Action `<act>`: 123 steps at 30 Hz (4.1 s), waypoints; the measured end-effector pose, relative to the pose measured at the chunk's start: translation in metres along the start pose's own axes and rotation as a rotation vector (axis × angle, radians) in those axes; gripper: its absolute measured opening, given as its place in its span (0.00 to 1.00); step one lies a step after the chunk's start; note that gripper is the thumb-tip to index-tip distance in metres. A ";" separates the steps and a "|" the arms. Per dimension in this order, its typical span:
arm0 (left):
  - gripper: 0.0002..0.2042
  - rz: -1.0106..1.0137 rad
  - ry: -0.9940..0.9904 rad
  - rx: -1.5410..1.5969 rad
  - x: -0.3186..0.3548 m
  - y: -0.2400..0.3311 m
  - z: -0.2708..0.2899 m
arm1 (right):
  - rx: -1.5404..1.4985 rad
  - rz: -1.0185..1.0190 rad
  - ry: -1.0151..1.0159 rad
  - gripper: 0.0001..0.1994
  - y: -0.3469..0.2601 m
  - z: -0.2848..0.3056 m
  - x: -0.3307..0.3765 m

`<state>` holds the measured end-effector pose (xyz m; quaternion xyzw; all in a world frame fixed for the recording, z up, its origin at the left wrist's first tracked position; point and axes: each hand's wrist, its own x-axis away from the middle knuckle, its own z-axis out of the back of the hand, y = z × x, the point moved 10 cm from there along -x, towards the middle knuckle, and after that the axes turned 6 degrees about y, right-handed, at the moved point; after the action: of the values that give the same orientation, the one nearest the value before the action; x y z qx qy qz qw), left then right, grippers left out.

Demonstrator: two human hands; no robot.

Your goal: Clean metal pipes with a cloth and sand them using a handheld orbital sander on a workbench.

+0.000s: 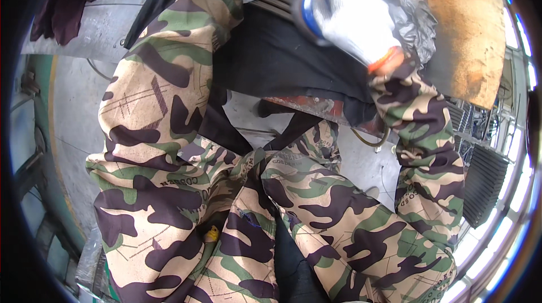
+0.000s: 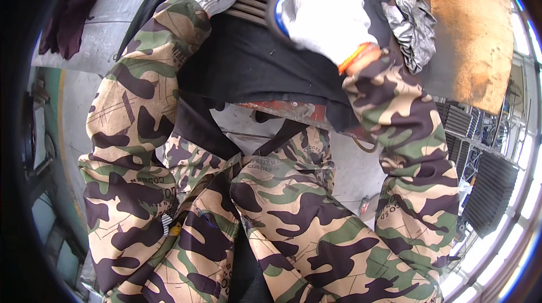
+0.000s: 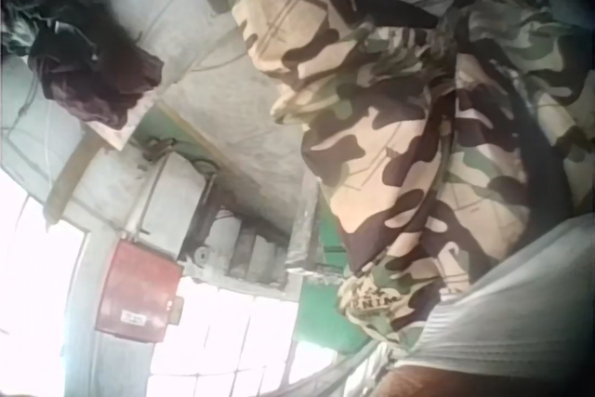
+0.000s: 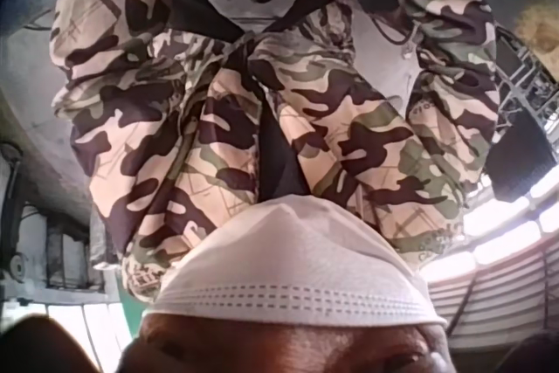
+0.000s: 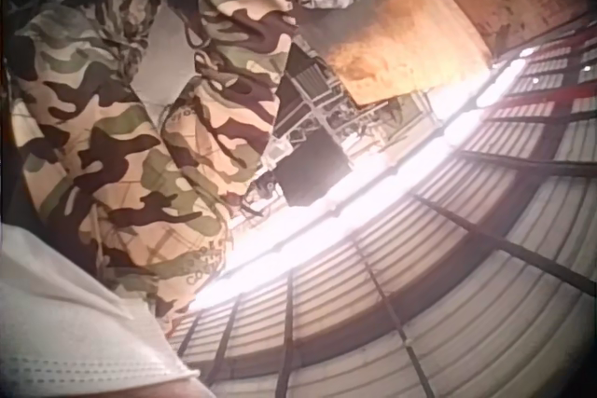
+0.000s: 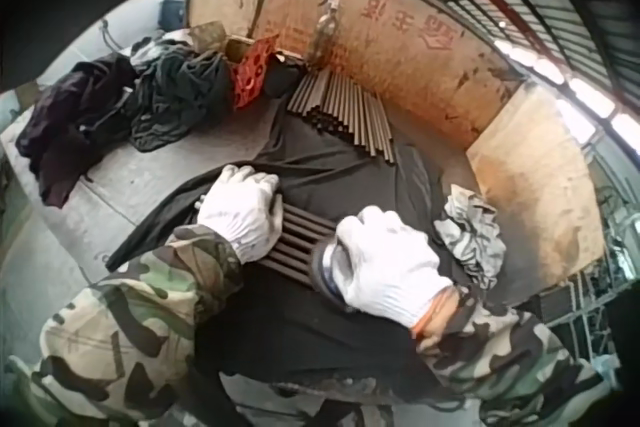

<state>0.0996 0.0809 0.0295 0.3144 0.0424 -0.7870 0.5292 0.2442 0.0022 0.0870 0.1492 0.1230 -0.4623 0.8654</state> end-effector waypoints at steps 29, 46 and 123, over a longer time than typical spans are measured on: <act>0.17 -0.205 0.139 -0.074 -0.001 0.006 0.012 | 0.117 -0.010 0.072 0.12 0.059 0.022 0.060; 0.12 -0.231 0.107 0.106 0.030 0.012 0.035 | 0.098 -0.116 -0.066 0.12 0.072 0.004 0.038; 0.24 -0.125 0.067 -0.045 0.053 -0.019 0.015 | -0.144 -0.239 -0.187 0.11 0.003 -0.012 -0.038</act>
<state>0.0640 0.0404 0.0075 0.3253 0.0973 -0.8063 0.4843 0.2249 0.0372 0.0893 0.0274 0.0917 -0.5638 0.8203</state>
